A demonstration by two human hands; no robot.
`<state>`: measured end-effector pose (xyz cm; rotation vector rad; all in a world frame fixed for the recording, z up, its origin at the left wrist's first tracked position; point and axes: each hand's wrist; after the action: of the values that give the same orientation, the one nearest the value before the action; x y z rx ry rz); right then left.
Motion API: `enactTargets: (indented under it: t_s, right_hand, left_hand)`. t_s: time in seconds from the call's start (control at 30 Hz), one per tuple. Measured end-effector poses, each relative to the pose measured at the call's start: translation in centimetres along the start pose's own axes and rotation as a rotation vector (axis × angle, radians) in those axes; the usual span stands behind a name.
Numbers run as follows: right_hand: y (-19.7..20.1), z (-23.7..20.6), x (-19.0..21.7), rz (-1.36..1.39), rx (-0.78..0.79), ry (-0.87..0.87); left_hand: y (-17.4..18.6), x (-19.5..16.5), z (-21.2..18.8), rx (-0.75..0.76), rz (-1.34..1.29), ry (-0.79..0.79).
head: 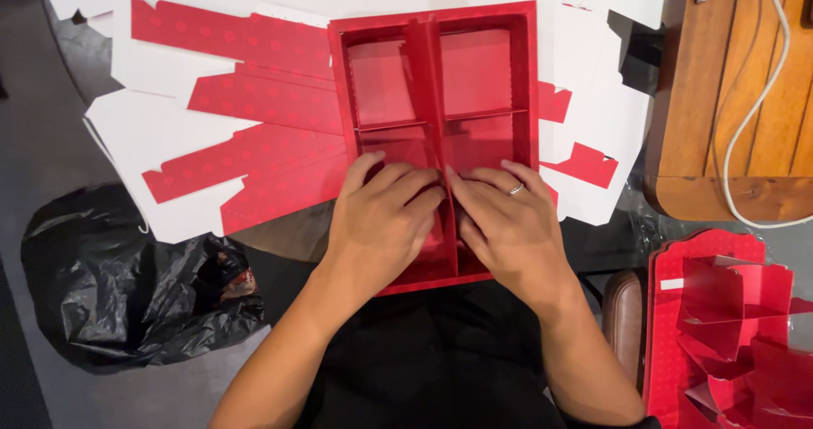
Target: The person folds a flat red cardboard sheet into a compartmentalized box by hand, creasing the internal dividers and tucking the side flaps to form a finished container. The person repeatedly inspects the assembled box by rotating it and pressing the internal walls.
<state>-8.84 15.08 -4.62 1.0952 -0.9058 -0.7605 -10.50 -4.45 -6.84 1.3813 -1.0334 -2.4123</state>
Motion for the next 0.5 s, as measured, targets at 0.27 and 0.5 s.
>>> enactTargets:
  t_s: [0.27, 0.5]
  right_hand:
    - [-0.59, 0.12, -0.31, -0.015, -0.005, -0.028]
    - [-0.9, -0.52, -0.64, 0.055, -0.07, -0.041]
  left_hand:
    - [-0.34, 0.15, 0.12, -0.016, 0.002, -0.013]
    - [-0.43, 0.26, -0.09, -0.014, -0.029, -0.002]
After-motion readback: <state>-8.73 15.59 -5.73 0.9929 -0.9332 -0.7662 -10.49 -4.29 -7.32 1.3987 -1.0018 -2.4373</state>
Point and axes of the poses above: each hand's wrist, its own z-axis towards the middle knuckle, its own y-axis out of the back of the hand, x = y × z, and after that the axes turned 13 degrees about -z, right-handed
